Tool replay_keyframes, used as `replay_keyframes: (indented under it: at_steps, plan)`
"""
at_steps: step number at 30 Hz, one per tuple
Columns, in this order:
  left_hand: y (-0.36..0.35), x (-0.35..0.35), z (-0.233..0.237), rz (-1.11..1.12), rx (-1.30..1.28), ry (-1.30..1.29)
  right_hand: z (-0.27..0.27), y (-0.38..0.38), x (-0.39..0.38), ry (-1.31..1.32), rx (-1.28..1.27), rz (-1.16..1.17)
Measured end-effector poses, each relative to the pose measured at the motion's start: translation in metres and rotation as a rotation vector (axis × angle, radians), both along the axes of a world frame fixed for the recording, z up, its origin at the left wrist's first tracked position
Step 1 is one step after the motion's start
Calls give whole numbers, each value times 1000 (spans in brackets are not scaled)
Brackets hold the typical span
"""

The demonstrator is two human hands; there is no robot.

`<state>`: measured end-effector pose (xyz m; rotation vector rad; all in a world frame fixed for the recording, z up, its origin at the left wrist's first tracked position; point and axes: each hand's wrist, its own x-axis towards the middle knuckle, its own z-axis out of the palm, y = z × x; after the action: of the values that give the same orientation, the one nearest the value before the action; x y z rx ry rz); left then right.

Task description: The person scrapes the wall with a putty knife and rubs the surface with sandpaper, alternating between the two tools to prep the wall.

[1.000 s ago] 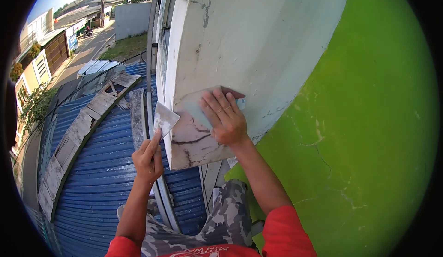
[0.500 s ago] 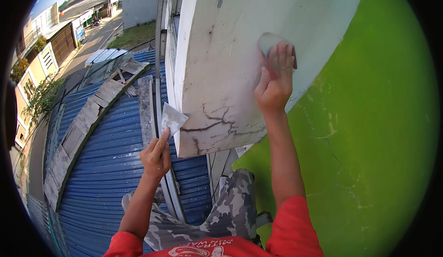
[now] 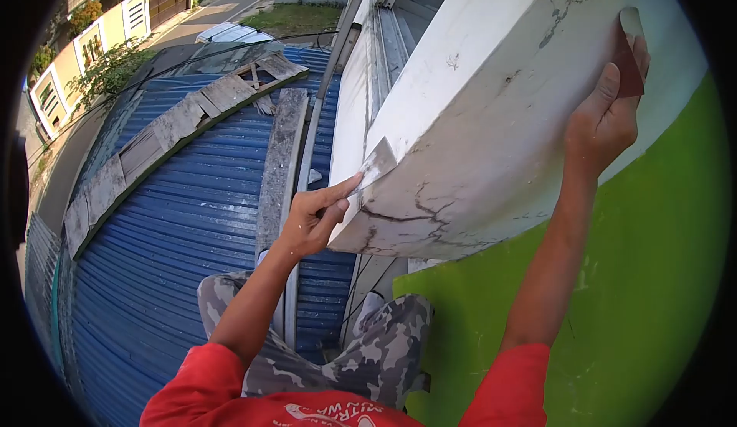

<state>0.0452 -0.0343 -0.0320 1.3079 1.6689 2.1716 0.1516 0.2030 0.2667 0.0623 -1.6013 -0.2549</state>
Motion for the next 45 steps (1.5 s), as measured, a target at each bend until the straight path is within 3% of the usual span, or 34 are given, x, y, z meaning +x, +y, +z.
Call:
replay_keyframes:
  at_steps: [3, 5, 7, 9, 14, 17, 19, 22, 25, 27, 29, 33, 36, 41, 45]
  plan:
    - [6, -5, -10, -25, 94, 67, -31, -3, -4, -135, 383, -61]
    - [15, -13, 5, -7, 162, 118, -46, -2, 8, -222, 392, -106]
    - [7, -24, 44, -29, 42, 127, -43, 10, 12, -265, 438, -45]
    - [10, -37, 64, -78, 57, 159, -37, 3, 15, -259, 379, -53]
    - [6, -13, -15, -7, 150, 201, -46, 10, 19, -254, 322, 41]
    - [0, -7, 19, 49, 83, 168, -50, 11, 5, -179, 379, -7]
    - [4, -13, 71, 97, 64, 179, -43, 8, 2, -169, 392, -9]
    - [11, -10, 86, 133, 74, 200, -42, -6, 7, -184, 292, -39]
    - [12, 14, 12, 435, 102, 414, -49, 3, 17, -192, 274, -69]
    - [21, 45, -30, 606, 91, 415, -56, 9, 15, -156, 291, -65]
    - [24, 63, -37, 707, 3, 451, -63, 10, 13, -148, 284, -63]
    - [32, 62, 27, 850, -65, 525, -68, 8, 9, -115, 239, -80]
    - [23, 60, 68, 831, -94, 509, -71, 6, 12, -134, 228, -73]
    - [22, 87, -15, 778, -185, 555, -84, 7, 7, -99, 189, -70]
    - [28, 70, 49, 852, -154, 558, -88, 7, 1, -90, 210, -147]
